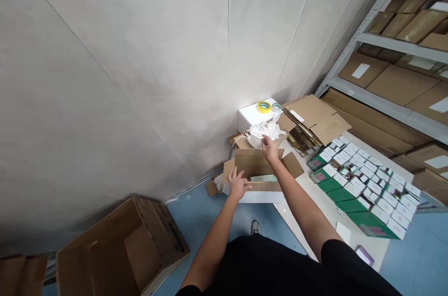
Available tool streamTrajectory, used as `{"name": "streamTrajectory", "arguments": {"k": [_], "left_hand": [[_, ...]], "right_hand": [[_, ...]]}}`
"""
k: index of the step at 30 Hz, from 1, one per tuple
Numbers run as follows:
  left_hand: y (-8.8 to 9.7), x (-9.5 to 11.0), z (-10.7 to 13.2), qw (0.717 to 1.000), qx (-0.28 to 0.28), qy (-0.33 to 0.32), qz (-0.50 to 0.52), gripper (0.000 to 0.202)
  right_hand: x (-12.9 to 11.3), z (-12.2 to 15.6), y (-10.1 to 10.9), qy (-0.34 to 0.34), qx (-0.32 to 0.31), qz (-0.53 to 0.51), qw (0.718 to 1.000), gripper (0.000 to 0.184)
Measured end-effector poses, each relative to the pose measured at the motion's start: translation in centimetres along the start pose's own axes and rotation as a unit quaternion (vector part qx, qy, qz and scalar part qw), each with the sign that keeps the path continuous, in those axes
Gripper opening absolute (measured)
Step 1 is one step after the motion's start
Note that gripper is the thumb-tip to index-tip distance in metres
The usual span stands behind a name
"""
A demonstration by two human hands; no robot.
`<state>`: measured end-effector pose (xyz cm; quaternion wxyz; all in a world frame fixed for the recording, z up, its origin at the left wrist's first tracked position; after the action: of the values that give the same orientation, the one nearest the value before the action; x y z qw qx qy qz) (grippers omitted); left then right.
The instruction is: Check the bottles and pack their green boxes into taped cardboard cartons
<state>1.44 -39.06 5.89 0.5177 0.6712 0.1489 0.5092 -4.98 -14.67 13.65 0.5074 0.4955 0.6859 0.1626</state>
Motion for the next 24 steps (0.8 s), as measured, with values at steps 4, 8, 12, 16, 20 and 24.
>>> {"name": "streamTrajectory", "arguments": {"k": [4,8,12,16,20,24], "left_hand": [[-0.9,-0.2,1.4,0.999,0.022,-0.038,0.009,0.014],[-1.9,-0.4,3.0,0.997,0.049,-0.05,0.027,0.012],[-2.3,-0.5,4.3,0.995,0.046,-0.086,0.026,0.01],[-2.4,0.8,4.9,0.99,0.029,-0.135,0.014,0.007],[-3.4,4.2,4.4,0.981,0.011,-0.193,0.01,0.008],[-5.7,9.4,3.0,0.97,-0.028,-0.241,-0.002,0.007]], "right_hand": [[-1.4,7.1,1.2,-0.026,-0.034,0.024,0.999,0.04],[-0.9,14.5,1.3,-0.054,-0.119,0.045,0.99,0.032],[0.3,19.7,2.4,-0.078,-0.112,0.028,0.99,0.039],[1.4,22.3,5.7,-0.099,-0.033,0.018,0.994,0.041],[3.3,24.5,10.0,-0.128,0.023,0.024,0.991,0.042],[6.0,27.5,14.3,-0.155,0.028,0.032,0.987,0.046]]}}
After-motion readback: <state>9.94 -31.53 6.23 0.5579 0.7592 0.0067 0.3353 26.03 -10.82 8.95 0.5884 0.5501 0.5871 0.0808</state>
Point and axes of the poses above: each hand's wrist, its own z-axis away from the middle knuckle, its own y-axis out of the back of the hand, x = y × z, the point moved 1 cm from there along -z, towards the middle knuckle, and after that the axes turned 4 degrees about y, right-handed, at the moved point
